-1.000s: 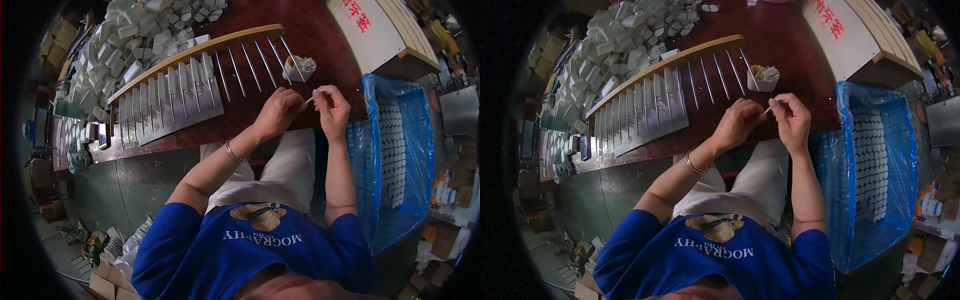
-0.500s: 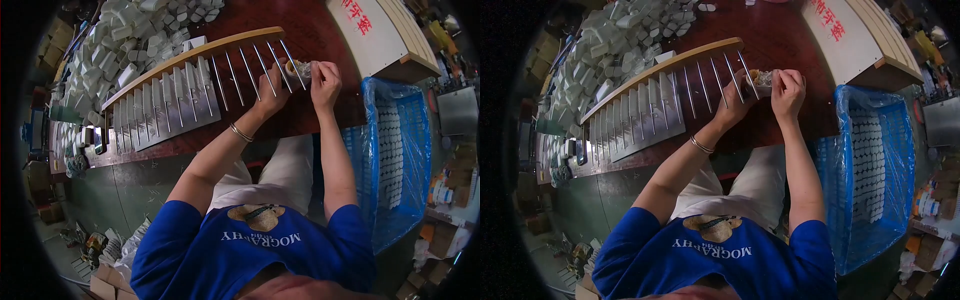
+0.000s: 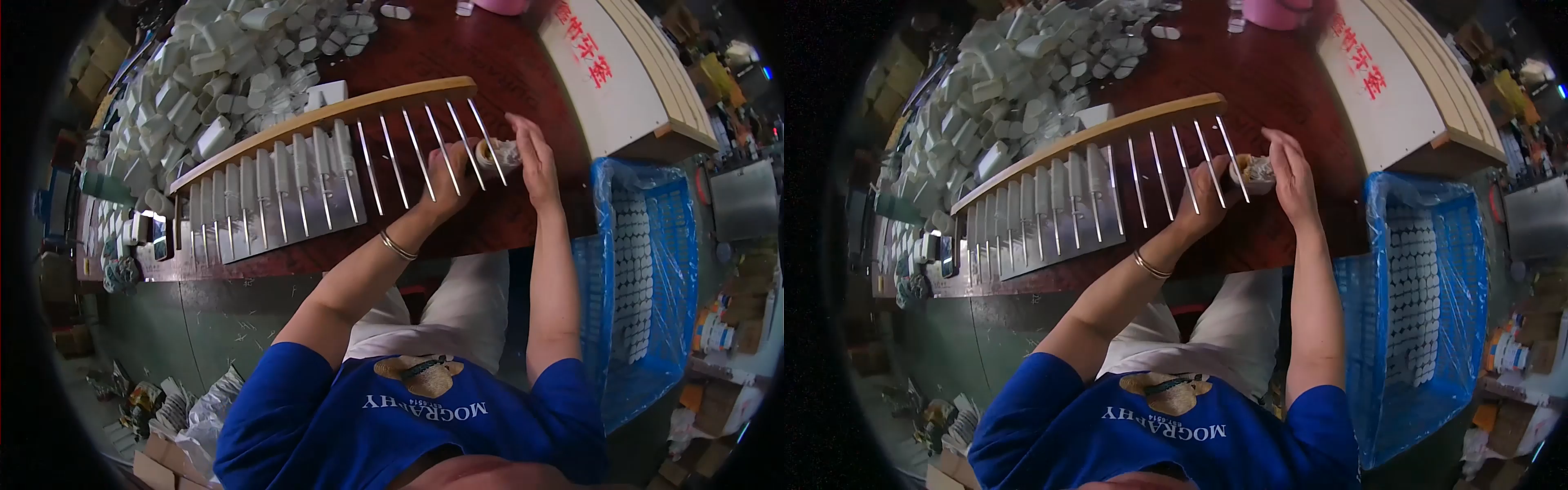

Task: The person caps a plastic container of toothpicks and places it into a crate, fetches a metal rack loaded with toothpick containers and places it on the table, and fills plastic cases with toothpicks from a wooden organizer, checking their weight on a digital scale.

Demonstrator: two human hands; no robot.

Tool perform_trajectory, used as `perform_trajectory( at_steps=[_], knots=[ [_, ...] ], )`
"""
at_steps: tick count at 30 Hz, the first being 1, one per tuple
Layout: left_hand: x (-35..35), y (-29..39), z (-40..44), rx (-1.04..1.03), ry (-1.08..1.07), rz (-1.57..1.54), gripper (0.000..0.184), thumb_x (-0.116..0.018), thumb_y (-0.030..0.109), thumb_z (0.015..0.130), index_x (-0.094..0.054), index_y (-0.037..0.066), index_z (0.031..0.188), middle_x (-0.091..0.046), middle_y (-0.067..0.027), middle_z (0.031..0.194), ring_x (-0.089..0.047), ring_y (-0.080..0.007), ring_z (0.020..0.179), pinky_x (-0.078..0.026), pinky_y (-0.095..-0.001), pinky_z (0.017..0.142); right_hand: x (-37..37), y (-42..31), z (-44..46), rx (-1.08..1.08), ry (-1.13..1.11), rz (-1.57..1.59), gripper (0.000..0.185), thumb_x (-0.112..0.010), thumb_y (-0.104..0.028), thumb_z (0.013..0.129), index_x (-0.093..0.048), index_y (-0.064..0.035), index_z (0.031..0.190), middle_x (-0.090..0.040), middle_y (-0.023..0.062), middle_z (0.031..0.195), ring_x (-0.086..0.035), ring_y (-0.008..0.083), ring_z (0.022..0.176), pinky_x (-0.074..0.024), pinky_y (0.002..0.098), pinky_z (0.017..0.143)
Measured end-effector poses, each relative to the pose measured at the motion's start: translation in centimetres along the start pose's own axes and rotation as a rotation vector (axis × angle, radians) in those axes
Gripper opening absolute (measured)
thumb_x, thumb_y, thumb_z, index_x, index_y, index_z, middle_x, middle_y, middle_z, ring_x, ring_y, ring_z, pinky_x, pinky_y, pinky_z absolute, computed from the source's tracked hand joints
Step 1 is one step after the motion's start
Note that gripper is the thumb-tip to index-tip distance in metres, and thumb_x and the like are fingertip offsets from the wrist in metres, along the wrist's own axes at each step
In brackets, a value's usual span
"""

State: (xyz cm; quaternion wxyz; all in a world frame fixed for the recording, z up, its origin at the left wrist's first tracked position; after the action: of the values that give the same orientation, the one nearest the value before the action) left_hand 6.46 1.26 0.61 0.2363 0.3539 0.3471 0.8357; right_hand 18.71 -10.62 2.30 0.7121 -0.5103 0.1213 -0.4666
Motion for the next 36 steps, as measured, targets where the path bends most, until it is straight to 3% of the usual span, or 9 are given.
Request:
perform_trajectory(
  at_steps=[2,12,18,24,26,30,32,33,36],
  knots=[
    [-0.3,-0.9,-0.1,0.025,-0.033,-0.078,0.035,-0.071,0.000,0.074,-0.059,-0.002,0.106,-0.067,-0.0196,0.092,-0.067,-0.0339,0.086,-0.054,-0.0383,0.071,-1.3,1.0,-0.7,-0.292,-0.087,0.386,0.040,-0.044,-0.028,0.102,-0.057,0.0037,0.123,-0.062,0.0142,0.116,-0.058,0.0175,0.109,-0.0427,0.0299,0.096],
    [2.5,-3.3,-1.7,-0.023,-0.097,0.048,0.042,-0.076,0.008,0.071,-0.056,0.003,0.108,-0.063,-0.0138,0.093,-0.061,-0.0356,0.084,-0.049,-0.0429,0.073,-0.2,0.4,2.8,-0.522,-0.362,0.489,0.058,-0.040,-0.050,0.100,-0.051,-0.0024,0.131,-0.060,0.0070,0.119,-0.056,0.0135,0.108,-0.0432,0.0281,0.092],
    [2.9,-2.4,-1.3,-0.045,-0.129,0.166,0.052,-0.079,0.019,0.068,-0.055,0.007,0.113,-0.061,-0.0095,0.101,-0.058,-0.0277,0.088,-0.044,-0.0393,0.073,-3.8,4.6,17.7,-0.254,-0.466,-0.246,0.037,-0.060,-0.028,0.093,-0.059,-0.0022,0.119,-0.066,0.0065,0.102,-0.062,0.0138,0.090,-0.0481,0.0268,0.077],
    [2.7,-2.5,-1.5,0.028,-0.187,0.113,0.048,-0.070,0.022,0.073,-0.055,0.012,0.118,-0.056,-0.0074,0.102,-0.056,-0.0251,0.093,-0.040,-0.0389,0.079,-15.2,10.5,31.0,0.290,-0.401,-0.636,0.054,-0.061,-0.024,0.089,-0.044,-0.0059,0.136,-0.051,0.0189,0.130,-0.055,0.0354,0.113,-0.0446,0.0401,0.096],
    [2.9,-2.3,-1.4,0.038,-0.228,0.099,0.047,-0.069,0.022,0.075,-0.055,0.011,0.118,-0.056,-0.0076,0.103,-0.056,-0.0251,0.094,-0.039,-0.0382,0.080,-18.0,11.4,32.6,0.230,-0.402,-0.617,0.058,-0.061,-0.024,0.088,-0.040,-0.0078,0.139,-0.046,0.0205,0.136,-0.049,0.0374,0.123,-0.0411,0.0426,0.100],
    [2.7,-2.4,-1.4,0.032,-0.226,0.129,0.047,-0.068,0.023,0.076,-0.055,0.010,0.119,-0.055,-0.0074,0.103,-0.055,-0.0234,0.095,-0.039,-0.0375,0.081,-18.9,13.9,32.9,0.217,-0.438,-0.682,0.056,-0.063,-0.019,0.087,-0.043,-0.0071,0.137,-0.056,0.0183,0.121,-0.058,0.0364,0.108,-0.0471,0.0414,0.091],
    [2.7,-2.3,-1.5,0.071,-0.242,0.133,0.046,-0.068,0.023,0.076,-0.055,0.010,0.118,-0.055,-0.0073,0.103,-0.055,-0.0231,0.096,-0.040,-0.0380,0.081,-16.6,14.6,30.9,0.125,-0.364,-0.426,0.049,-0.061,-0.016,0.088,-0.047,-0.0059,0.134,-0.063,0.0128,0.105,-0.064,0.0276,0.090,-0.0511,0.0361,0.078],
    [2.9,-2.3,-1.3,0.048,-0.233,0.133,0.046,-0.069,0.023,0.075,-0.056,0.011,0.117,-0.055,-0.0073,0.101,-0.055,-0.0240,0.094,-0.040,-0.0385,0.081,-14.5,14.0,29.2,-0.205,-0.415,-0.107,0.042,-0.060,-0.015,0.091,-0.051,-0.0038,0.131,-0.065,0.0076,0.096,-0.063,0.0167,0.079,-0.0512,0.0287,0.070],
    [2.9,-2.3,-1.3,0.061,-0.231,0.077,0.046,-0.071,0.019,0.072,-0.057,0.015,0.116,-0.056,-0.0053,0.099,-0.055,-0.0247,0.093,-0.039,-0.0385,0.080,-5.3,11.7,21.2,-0.638,-0.319,0.478,0.036,-0.055,-0.014,0.096,-0.052,-0.0025,0.130,-0.065,0.0068,0.097,-0.063,0.0143,0.077,-0.0518,0.0267,0.068]
  ],
)
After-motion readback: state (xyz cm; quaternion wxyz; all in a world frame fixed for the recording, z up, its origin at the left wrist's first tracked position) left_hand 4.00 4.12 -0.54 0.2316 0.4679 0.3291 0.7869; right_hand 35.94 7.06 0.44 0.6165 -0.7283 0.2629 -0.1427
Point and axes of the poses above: each hand's wrist, its own z-axis towards the middle knuckle, its own x-axis out of the back of the hand, y = z × x, the point moved 1 cm from there along z, towards the middle knuckle
